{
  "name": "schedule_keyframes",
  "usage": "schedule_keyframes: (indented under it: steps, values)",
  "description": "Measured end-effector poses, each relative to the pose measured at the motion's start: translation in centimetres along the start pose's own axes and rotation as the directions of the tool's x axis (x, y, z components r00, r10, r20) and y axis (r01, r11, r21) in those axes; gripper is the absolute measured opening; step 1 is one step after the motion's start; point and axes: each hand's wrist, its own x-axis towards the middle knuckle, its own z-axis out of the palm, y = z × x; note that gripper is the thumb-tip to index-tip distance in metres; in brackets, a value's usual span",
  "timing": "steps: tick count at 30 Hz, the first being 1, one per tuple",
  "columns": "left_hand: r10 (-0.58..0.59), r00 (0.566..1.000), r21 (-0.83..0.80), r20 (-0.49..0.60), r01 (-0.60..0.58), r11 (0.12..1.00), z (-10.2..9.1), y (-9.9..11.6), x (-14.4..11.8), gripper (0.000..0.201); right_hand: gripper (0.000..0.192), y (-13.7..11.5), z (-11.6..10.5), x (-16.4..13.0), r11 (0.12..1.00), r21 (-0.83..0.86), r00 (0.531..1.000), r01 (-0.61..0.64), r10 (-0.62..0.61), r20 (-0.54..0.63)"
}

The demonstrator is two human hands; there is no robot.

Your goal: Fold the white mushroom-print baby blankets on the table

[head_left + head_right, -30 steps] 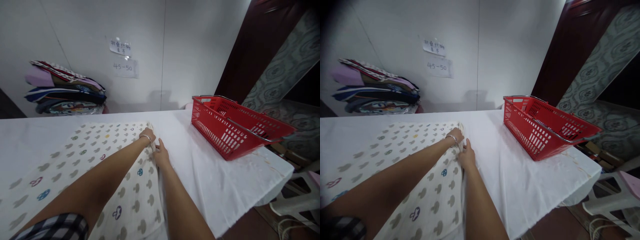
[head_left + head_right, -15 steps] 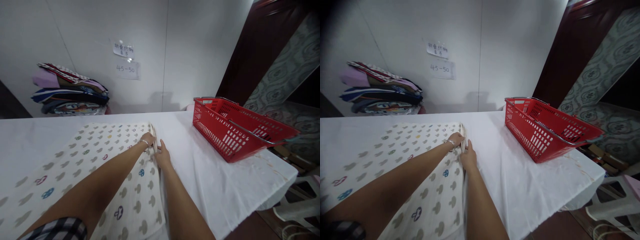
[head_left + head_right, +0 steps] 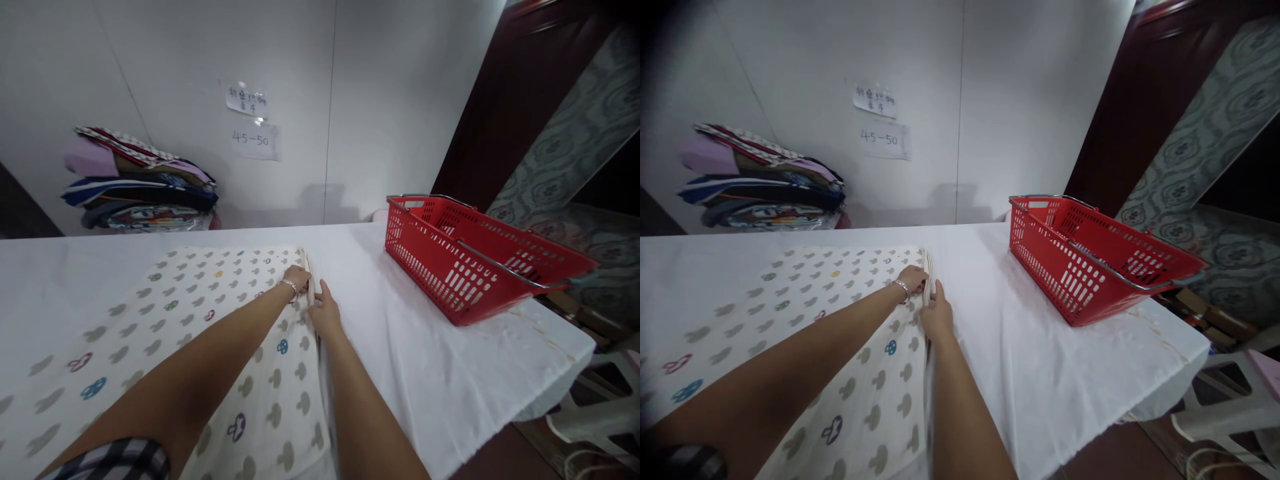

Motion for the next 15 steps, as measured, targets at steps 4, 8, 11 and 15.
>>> schedule_keyframes:
  steps: [4,8,11,15]
  values:
    - [0.026,1.000,0.111,0.015,-0.027,0.993,-0.9,0.2,-0.4,0.029,0.082,0.1,0.0,0.0,1.000,-0.002,1.000,-0.007,0.007,-0.006]
    - [0.108,0.991,0.282,-0.076,-0.083,0.956,-2.0,0.6,-1.1,0.019,0.081,0.3,0.2,0.0,1.000,-0.002,1.000,0.003,-0.003,-0.011]
    - [0.177,0.981,0.395,-0.085,-0.130,0.910,-1.8,0.9,-1.5,0.022,0.082,0.4,0.2,0.1,1.000,-0.016,1.000,-0.010,0.010,-0.016]
    - [0.192,0.981,0.455,-0.042,-0.152,0.877,-0.6,1.2,-1.4,0.020,0.083,0.3,0.1,0.0,1.000,-0.012,1.000,-0.014,0.014,-0.021]
